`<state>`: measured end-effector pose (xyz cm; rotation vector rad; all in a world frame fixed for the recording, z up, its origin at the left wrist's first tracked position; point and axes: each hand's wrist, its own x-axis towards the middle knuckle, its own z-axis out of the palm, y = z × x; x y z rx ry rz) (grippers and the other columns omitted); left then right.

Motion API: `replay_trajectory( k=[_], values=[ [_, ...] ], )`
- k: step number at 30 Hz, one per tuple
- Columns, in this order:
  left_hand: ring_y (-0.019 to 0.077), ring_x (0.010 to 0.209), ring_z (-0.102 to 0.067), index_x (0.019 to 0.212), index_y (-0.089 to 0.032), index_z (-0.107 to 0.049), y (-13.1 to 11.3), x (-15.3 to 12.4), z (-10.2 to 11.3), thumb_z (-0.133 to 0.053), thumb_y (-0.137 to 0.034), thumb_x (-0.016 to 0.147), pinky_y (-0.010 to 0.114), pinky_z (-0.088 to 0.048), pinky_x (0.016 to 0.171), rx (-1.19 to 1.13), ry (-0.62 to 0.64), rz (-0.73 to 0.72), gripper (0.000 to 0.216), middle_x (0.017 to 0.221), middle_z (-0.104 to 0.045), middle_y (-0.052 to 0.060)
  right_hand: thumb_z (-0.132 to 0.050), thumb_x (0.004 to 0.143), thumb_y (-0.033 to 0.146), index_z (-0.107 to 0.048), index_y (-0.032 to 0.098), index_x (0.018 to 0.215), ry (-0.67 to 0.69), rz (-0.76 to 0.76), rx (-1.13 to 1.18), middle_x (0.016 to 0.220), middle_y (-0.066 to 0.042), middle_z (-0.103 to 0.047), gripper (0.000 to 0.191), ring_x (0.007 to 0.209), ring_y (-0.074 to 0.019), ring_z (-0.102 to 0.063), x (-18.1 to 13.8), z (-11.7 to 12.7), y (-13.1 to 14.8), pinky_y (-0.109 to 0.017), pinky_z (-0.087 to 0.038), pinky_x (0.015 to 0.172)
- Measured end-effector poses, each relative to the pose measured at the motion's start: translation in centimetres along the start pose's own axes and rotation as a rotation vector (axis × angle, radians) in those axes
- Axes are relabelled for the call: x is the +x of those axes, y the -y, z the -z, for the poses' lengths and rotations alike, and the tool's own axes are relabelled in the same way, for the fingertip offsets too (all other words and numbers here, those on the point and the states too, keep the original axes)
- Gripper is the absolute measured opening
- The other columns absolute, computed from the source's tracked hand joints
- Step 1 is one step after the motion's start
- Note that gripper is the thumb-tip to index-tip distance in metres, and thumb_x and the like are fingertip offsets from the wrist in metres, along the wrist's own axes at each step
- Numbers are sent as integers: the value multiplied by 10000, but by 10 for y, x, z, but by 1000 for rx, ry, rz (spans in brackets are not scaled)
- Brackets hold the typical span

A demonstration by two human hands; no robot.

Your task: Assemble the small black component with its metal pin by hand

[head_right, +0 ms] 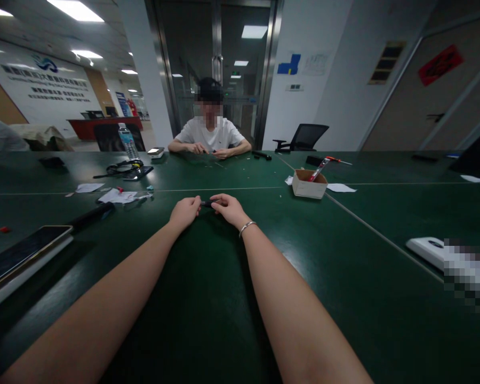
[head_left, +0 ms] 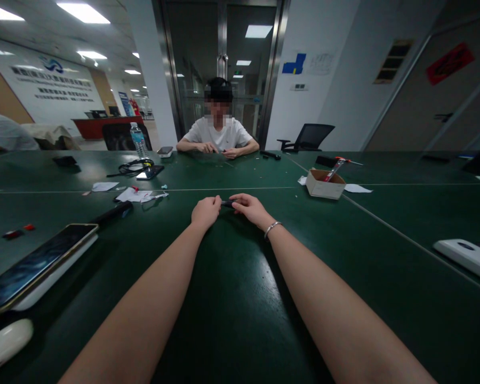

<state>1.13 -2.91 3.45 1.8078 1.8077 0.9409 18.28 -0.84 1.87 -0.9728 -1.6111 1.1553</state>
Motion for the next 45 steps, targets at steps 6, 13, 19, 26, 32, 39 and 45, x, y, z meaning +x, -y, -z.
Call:
replay_trajectory(
  k=[6,13,19,26,32,39,45],
  values=[
    [214,576,-561,582,-197,-594,-9,-6,0,-356,-469,883,303,-345,561,80,-108,42,471,594,-613,84,-707,753,162,-664,160,995,7,-6,14,793,-23,-695,246,600,-98,-616,0,0,-1,-257,-521,659],
    [252,659,-610,560,-193,-593,-12,-8,0,-332,-447,892,323,-393,629,69,-62,102,493,600,-618,106,-684,766,119,-670,152,988,9,-35,49,838,-35,-710,225,605,-94,-634,-1,1,1,-252,-532,680],
    [252,668,-619,574,-192,-607,-9,-5,-3,-336,-473,873,327,-414,652,88,-58,138,491,548,-604,104,-717,708,88,-672,157,961,40,-34,116,840,-29,-713,266,623,-101,-641,-3,2,2,-267,-554,705],
    [261,670,-633,547,-176,-586,-8,0,-3,-378,-459,851,332,-438,644,122,-57,182,464,616,-649,139,-700,686,40,-668,166,985,17,-20,46,1003,-73,-709,326,620,-103,-657,-1,-1,-2,-267,-560,663],
    [288,763,-651,579,-183,-577,-11,4,1,-405,-398,848,344,-440,685,147,-6,217,385,662,-664,159,-705,688,61,-675,164,1005,9,35,-29,1069,-81,-685,335,564,-67,-622,-3,-1,2,-211,-522,557],
    [277,686,-628,594,-186,-588,-16,0,8,-343,-394,873,340,-413,628,110,47,234,425,689,-661,149,-708,675,72,-682,175,1000,-4,72,-133,1050,-55,-676,343,544,-59,-590,-6,-5,7,-209,-490,529],
    [232,667,-603,632,-187,-580,-15,-5,10,-271,-425,907,311,-366,599,154,38,145,478,739,-666,124,-704,719,115,-673,156,1017,-11,11,-56,949,-45,-684,302,487,-43,-560,-4,-5,4,-193,-468,498]
  ],
)
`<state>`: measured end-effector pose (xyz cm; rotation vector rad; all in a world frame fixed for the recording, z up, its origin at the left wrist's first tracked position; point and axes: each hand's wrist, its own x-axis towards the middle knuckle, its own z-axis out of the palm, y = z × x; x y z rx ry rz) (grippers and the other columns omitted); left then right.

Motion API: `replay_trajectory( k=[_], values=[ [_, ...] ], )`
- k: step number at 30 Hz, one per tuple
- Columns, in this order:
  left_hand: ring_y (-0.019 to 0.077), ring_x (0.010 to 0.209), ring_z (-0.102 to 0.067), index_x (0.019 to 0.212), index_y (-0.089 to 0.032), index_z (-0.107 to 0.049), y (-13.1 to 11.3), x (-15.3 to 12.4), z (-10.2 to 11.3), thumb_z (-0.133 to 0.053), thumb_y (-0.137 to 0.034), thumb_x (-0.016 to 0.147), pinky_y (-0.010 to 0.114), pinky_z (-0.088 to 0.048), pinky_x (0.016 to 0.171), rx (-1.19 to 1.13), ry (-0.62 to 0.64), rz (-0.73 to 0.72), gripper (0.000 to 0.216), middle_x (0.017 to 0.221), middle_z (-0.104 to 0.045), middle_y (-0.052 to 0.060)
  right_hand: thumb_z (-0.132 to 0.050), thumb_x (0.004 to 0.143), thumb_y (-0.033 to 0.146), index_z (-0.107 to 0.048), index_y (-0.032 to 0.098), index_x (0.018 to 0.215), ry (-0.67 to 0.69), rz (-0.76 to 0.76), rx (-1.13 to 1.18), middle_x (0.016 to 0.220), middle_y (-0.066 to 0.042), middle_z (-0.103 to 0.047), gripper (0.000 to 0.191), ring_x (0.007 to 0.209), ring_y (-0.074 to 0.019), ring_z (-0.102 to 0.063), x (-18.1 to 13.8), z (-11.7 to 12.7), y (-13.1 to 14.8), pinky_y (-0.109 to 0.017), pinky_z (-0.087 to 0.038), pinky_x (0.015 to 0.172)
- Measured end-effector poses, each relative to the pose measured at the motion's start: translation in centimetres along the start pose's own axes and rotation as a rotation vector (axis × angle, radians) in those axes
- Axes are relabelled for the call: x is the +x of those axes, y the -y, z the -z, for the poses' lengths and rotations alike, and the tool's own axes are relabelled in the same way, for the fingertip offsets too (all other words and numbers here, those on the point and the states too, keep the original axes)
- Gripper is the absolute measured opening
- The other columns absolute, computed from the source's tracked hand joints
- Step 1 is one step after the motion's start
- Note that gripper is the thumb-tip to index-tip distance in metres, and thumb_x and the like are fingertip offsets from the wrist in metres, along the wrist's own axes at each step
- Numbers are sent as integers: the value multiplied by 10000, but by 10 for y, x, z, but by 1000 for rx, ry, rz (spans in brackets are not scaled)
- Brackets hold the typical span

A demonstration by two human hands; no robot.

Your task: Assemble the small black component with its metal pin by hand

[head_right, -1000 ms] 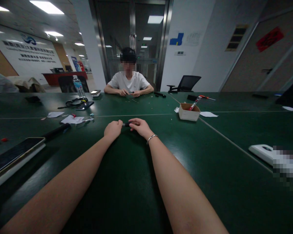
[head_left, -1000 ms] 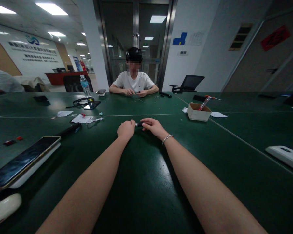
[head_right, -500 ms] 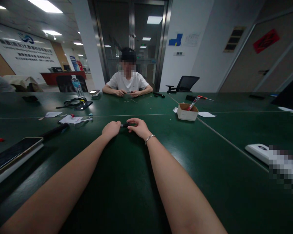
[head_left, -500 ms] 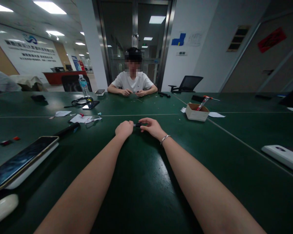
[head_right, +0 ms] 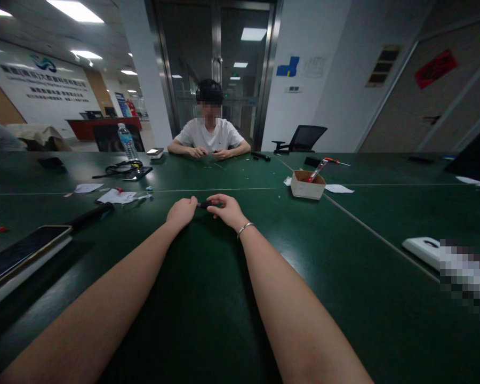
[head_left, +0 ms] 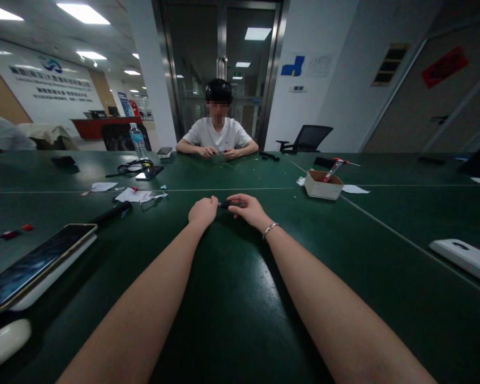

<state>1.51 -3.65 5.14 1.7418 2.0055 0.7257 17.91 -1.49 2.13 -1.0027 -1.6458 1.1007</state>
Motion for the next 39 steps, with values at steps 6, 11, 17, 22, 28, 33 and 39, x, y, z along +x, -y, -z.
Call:
replay_trajectory(
  k=[6,11,17,22,28,33,39],
  values=[
    [194,636,-570,692,-200,-585,9,2,-8,-234,-490,925,294,-335,573,-46,-26,-194,511,701,-641,67,-653,802,156,-672,140,976,-6,-61,90,727,-5,-671,176,441,-41,-536,2,4,0,-144,-357,394],
    [183,620,-566,748,-214,-574,15,4,-11,-238,-537,930,285,-342,590,-111,-7,-262,500,652,-621,32,-677,802,216,-673,146,965,-20,-78,171,689,-7,-683,177,447,-48,-540,2,6,0,-144,-388,413],
    [171,673,-566,845,-232,-556,18,4,-15,-272,-459,951,275,-353,641,-139,56,-414,378,719,-630,8,-679,799,260,-677,137,951,-64,-99,244,643,-5,-664,196,437,-53,-518,2,9,-3,-162,-412,430],
    [169,636,-532,816,-208,-564,14,10,-25,-269,-450,950,280,-351,609,-198,54,-333,403,709,-605,29,-753,706,247,-699,146,941,-45,-73,282,691,-2,-664,262,478,-57,-530,2,11,-8,-183,-444,480],
    [177,614,-532,711,-190,-579,13,14,-28,-259,-481,935,296,-345,595,-218,37,-248,487,659,-600,39,-774,666,264,-685,151,971,-21,-31,287,706,3,-651,338,516,-70,-560,0,10,-9,-203,-469,517],
    [171,595,-532,591,-186,-545,18,20,-29,-259,-529,911,300,-375,620,-287,40,-250,549,613,-591,44,-766,670,260,-663,164,982,4,44,238,795,-5,-660,342,516,-63,-564,-1,6,-5,-196,-468,496],
    [167,617,-542,625,-173,-564,23,23,-30,-280,-541,892,300,-403,639,-417,52,-276,535,641,-602,50,-722,727,260,-648,171,995,16,53,202,806,-6,-666,292,499,-63,-577,0,4,-1,-187,-469,476]
  ],
)
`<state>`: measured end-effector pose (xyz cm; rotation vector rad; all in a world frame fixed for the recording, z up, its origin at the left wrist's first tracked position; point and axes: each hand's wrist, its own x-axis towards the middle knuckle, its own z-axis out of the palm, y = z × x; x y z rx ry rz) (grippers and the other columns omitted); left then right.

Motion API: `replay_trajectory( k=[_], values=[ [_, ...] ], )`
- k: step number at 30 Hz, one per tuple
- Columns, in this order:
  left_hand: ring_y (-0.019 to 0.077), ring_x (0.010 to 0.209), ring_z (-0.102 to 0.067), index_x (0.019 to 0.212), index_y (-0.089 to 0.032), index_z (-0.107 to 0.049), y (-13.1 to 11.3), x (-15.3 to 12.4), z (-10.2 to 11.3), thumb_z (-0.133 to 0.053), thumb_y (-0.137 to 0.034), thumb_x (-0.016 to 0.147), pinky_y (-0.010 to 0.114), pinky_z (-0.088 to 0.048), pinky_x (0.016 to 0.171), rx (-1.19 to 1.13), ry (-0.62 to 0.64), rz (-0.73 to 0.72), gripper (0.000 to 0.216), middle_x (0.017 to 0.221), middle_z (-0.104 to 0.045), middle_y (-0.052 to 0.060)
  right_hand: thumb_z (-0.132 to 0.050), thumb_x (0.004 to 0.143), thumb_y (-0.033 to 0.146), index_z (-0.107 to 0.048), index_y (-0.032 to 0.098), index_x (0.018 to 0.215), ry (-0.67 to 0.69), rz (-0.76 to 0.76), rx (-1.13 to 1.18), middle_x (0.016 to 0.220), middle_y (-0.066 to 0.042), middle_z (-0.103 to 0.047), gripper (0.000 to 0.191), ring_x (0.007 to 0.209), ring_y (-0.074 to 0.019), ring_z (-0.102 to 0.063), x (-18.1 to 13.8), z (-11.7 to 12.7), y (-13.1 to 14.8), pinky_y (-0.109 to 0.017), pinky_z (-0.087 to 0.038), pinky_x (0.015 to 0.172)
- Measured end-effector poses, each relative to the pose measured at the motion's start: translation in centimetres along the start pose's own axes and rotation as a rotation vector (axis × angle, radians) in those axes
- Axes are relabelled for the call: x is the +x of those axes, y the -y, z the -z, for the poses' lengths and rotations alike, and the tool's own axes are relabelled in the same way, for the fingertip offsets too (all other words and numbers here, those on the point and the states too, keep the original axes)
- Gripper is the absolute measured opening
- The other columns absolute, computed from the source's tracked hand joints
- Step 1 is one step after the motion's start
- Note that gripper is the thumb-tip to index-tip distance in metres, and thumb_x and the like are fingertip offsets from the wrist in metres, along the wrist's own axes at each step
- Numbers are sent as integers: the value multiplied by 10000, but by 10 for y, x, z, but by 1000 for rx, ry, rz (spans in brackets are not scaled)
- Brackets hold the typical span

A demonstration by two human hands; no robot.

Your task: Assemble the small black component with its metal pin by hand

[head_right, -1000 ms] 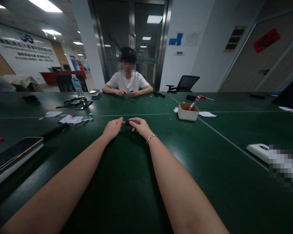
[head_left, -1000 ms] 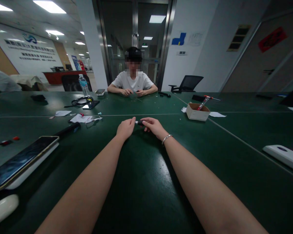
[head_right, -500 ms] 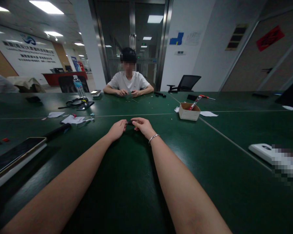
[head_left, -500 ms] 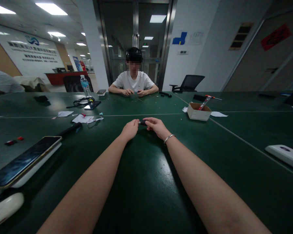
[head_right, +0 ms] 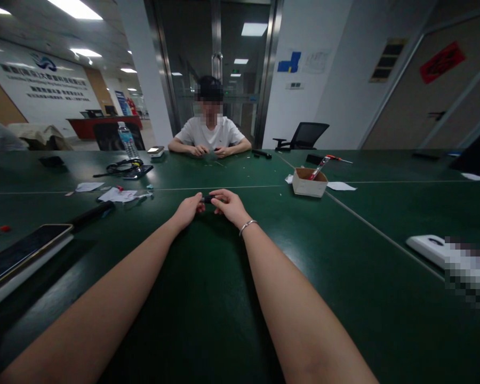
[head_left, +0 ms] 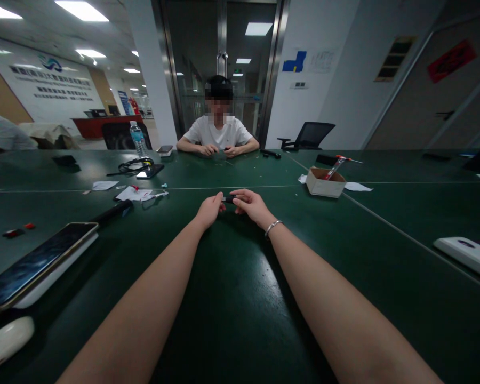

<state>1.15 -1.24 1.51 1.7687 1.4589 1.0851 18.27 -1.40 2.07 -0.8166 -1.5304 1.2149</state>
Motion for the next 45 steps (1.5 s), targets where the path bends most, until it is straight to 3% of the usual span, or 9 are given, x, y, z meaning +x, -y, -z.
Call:
replay_trajectory(
  k=[9,17,24,28,31,35,40,45],
  values=[
    [171,726,-548,787,-200,-550,-2,-7,3,-316,-424,925,302,-412,689,243,50,-170,352,793,-595,39,-673,806,226,-666,154,927,-78,-118,-22,661,3,-646,141,444,-58,-537,4,2,-3,-178,-474,455],
    [158,781,-572,1008,-232,-572,0,-8,5,-491,-280,860,289,-441,707,213,49,-218,175,944,-618,37,-632,851,227,-655,131,888,-104,-166,-52,546,15,-605,106,415,-64,-526,6,1,-2,-167,-451,434],
    [150,790,-571,1017,-206,-597,0,-7,4,-562,-309,798,291,-452,763,90,33,-178,245,985,-636,40,-565,881,168,-643,123,905,-129,-164,-57,543,22,-600,93,415,-65,-528,4,-2,2,-170,-456,450],
    [191,811,-578,820,-177,-633,2,-4,4,-386,-482,887,324,-440,777,133,38,-95,397,874,-644,65,-584,871,175,-648,127,899,-123,-169,-47,552,21,-609,84,418,-63,-527,5,-2,0,-170,-459,451],
    [194,767,-571,705,-179,-608,3,-3,6,-301,-513,906,330,-429,762,194,64,-69,496,781,-627,60,-641,843,228,-652,137,887,-109,-159,-34,561,22,-616,101,420,-59,-530,6,0,-2,-163,-451,440],
    [168,784,-583,833,-192,-600,6,-2,5,-448,-456,858,295,-433,734,90,79,-94,306,849,-650,33,-656,831,246,-651,136,882,-103,-154,-29,558,20,-619,121,415,-57,-530,6,0,-3,-161,-449,436],
    [139,657,-589,953,-188,-577,12,1,1,-438,-446,874,283,-460,682,-119,88,-74,303,706,-633,4,-662,824,250,-653,145,882,-106,-160,-29,560,23,-620,121,420,-61,-536,6,0,-3,-164,-454,435],
    [133,746,-605,992,-182,-584,12,2,1,-582,-362,795,273,-469,732,-182,49,-121,267,800,-646,13,-665,822,243,-647,143,879,-104,-161,-29,555,29,-613,117,416,-56,-530,5,-1,-2,-161,-451,434]
  ],
)
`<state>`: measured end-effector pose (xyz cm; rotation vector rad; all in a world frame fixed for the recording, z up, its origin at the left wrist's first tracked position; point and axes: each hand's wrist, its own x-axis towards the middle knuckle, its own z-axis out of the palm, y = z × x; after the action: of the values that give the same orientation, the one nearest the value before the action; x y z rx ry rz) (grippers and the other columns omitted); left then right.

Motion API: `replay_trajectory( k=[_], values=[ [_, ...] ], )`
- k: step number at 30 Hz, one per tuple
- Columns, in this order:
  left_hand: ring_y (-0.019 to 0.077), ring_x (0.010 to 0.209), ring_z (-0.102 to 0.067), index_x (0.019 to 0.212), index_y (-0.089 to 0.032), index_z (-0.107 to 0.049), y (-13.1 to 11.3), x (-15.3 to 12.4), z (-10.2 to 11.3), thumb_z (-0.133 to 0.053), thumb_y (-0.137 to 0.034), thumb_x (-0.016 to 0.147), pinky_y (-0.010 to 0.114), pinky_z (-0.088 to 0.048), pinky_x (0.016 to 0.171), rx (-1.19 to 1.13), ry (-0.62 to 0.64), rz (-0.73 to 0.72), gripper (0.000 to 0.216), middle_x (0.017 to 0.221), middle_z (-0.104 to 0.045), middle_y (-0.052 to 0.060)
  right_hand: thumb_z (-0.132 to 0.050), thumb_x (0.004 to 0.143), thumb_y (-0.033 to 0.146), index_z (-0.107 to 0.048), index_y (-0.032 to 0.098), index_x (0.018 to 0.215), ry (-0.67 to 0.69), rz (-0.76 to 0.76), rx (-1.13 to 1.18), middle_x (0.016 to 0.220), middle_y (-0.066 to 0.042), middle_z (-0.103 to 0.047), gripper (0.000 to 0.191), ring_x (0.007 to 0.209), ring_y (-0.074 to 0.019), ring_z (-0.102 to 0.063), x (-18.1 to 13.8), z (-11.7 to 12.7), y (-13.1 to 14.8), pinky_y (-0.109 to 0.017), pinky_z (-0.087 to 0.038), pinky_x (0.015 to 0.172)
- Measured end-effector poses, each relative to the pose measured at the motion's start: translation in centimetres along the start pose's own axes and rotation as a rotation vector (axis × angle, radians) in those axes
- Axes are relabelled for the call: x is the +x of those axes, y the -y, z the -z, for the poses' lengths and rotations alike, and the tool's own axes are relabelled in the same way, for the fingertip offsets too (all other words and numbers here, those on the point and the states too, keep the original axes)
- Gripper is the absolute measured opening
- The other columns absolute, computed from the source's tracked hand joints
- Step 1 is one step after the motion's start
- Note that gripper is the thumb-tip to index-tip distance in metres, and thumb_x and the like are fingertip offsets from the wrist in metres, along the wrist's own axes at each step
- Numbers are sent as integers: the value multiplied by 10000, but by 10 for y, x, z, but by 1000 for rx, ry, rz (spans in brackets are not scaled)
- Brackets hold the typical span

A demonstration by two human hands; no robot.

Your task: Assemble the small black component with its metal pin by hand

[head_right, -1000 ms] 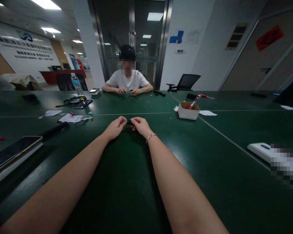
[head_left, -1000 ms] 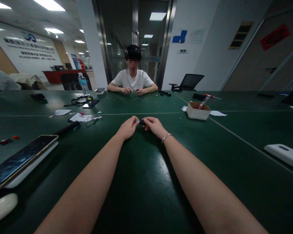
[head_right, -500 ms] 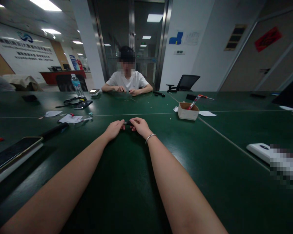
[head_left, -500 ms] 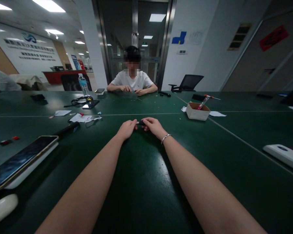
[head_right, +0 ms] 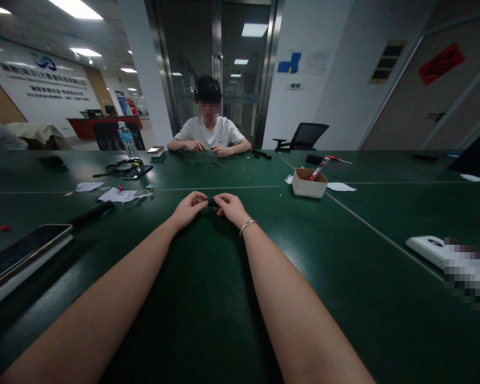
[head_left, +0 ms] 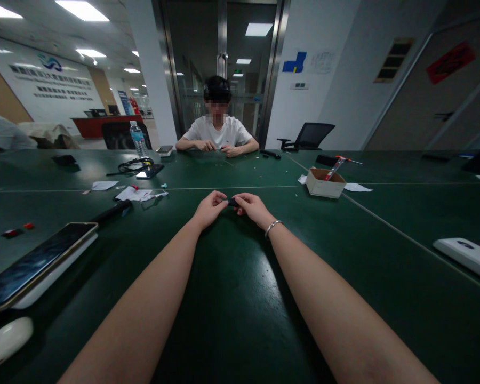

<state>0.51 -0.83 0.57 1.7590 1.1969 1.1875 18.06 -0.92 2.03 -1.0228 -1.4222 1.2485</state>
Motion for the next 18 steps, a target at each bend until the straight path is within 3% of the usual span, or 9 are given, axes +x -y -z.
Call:
replay_trajectory(
  k=[4,7,11,15,18],
  values=[
    [132,702,-587,973,-173,-599,-3,0,0,-510,-384,843,275,-467,687,12,20,22,263,772,-637,19,-664,819,233,-648,140,873,2,-2,-13,560,28,-614,109,414,-54,-522,0,-1,1,-161,-446,438],
    [129,742,-586,976,-176,-611,-3,0,-1,-580,-306,790,264,-466,700,22,-10,13,229,840,-644,27,-669,813,241,-648,142,868,2,1,-27,555,28,-610,115,414,-56,-517,0,-1,1,-165,-446,441],
    [126,690,-570,1002,-167,-605,-3,0,-2,-495,-369,851,264,-459,667,3,31,35,275,762,-618,18,-670,812,246,-647,140,881,3,1,-31,556,27,-609,129,419,-61,-520,1,0,0,-169,-447,446],
    [121,727,-568,1073,-187,-602,-3,0,-1,-595,-325,783,266,-460,721,69,-11,18,321,852,-627,18,-659,820,229,-646,142,879,9,4,-30,564,24,-607,106,419,-61,-517,1,0,0,-171,-441,444],
    [129,699,-571,1070,-171,-602,-1,1,-1,-536,-391,827,275,-463,703,18,45,38,334,782,-625,21,-636,831,205,-648,139,889,3,-2,-38,565,22,-604,89,427,-68,-520,0,0,0,-184,-455,461]
  ],
)
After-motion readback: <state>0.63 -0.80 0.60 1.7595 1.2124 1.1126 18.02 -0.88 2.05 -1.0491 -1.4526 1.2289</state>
